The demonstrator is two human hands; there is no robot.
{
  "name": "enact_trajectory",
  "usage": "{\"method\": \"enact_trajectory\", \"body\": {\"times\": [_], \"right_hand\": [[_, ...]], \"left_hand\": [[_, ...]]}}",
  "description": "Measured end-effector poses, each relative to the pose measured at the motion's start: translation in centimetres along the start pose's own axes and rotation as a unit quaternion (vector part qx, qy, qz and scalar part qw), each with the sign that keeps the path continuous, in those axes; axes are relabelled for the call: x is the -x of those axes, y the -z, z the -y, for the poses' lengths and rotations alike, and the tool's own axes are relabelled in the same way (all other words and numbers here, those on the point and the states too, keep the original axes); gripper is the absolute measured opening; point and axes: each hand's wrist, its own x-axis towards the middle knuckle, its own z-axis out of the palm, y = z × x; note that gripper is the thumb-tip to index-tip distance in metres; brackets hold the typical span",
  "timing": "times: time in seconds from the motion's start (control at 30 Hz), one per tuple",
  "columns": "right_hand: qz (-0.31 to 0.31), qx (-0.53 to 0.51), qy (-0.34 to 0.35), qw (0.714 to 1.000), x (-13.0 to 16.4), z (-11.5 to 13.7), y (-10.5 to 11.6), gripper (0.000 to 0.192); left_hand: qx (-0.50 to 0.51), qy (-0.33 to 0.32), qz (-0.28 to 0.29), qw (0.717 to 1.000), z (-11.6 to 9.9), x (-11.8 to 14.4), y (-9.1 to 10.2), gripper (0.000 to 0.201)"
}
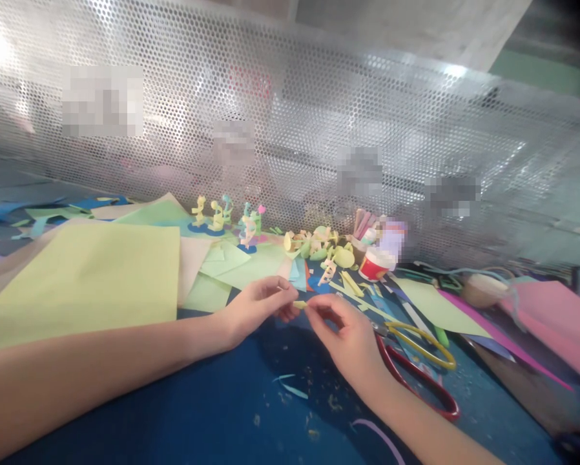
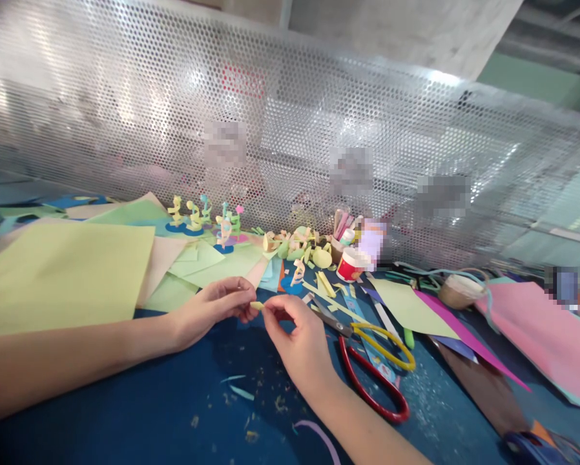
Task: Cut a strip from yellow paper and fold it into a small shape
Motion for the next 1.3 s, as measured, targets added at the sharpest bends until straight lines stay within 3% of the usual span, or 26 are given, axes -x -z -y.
{"method": "enact_trajectory", "body": {"times": [0.1,0.27,0.6,0.83,1.0,1.3], "right_hand": [[0.001,0.001,-0.010,1.000,0.03,-0.10,-0.03,0.010],[0.011,-0.086,-0.118,0.989,-0.28,-0.23,-0.07,0.017],[0.044,-0.100,-0.136,0.985,-0.32,-0.17,0.06,0.017],[0.038,-0.055,-0.102,0.993,-0.19,-0.06,-0.09,0.016],[-0.010,-0.034,-0.070,0.997,-0.15,-0.31,-0.16,0.014],[0.002,0.005,-0.046,0.999,-0.16,-0.16,-0.14,0.010]], "left_hand": [[0.000,-0.014,-0.017,1.000,0.22,-0.13,0.18,0.019],[0.011,-0.023,-0.028,0.999,0.67,-0.36,0.46,0.017],[0.000,-0.019,-0.009,1.000,0.70,-0.38,0.36,0.016],[-0.001,-0.019,-0.005,1.000,1.00,-0.32,0.53,0.025],[0.010,-0.009,-0.011,1.000,0.54,-0.24,0.33,0.025],[0.017,0.010,-0.005,1.000,0.66,-0.26,0.46,0.024]]}}
